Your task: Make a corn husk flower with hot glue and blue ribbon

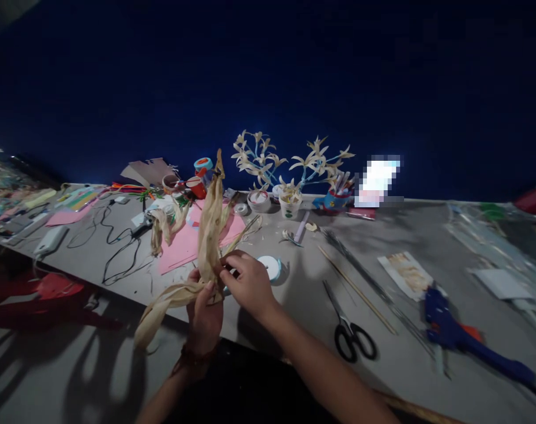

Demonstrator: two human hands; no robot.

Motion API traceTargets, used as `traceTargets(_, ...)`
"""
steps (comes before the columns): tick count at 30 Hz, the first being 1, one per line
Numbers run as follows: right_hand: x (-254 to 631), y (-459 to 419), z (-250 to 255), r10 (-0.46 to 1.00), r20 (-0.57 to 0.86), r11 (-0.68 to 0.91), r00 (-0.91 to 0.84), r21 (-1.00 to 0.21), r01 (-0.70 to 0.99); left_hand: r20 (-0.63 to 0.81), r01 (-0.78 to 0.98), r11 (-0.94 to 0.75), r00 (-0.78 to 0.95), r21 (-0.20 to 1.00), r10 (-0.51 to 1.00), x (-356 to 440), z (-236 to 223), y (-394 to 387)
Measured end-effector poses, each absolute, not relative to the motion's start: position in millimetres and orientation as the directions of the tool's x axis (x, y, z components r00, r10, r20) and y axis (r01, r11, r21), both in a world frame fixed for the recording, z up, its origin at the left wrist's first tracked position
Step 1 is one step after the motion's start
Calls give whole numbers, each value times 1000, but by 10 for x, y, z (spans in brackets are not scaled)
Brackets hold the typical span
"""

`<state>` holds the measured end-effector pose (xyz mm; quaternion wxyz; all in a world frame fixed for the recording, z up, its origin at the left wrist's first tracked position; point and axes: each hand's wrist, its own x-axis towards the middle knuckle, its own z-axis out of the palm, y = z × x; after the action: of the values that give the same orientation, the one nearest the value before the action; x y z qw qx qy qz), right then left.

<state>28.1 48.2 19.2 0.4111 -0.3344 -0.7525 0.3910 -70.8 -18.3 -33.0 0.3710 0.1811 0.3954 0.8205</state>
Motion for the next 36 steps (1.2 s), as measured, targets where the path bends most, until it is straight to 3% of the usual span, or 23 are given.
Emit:
traceTargets(9, 309, 511, 193, 810, 323, 502, -489, -813, 295, -82, -555, -273, -531, 786, 843, -840, -201, -207)
traceTargets(16, 230, 454, 128, 822, 381, 453, -423, -888, 79, -43, -531, -357, -599, 768, 800, -846, -132, -197)
traceTargets(22, 196, 434, 161, 789, 450, 475, -418, -879, -47, -46, -533, -375, -617, 758, 786, -939, -165, -241)
traceTargets(30, 166, 442, 133, 790, 360, 284, -496, -932, -224, -30, -557, -419, -625, 717, 780, -960, -121, -225)
traceTargets(36, 226, 424, 318, 679, 474, 503, -561, -857, -115, -129, -613, -353, -603, 707, 788, -937, -315, -256)
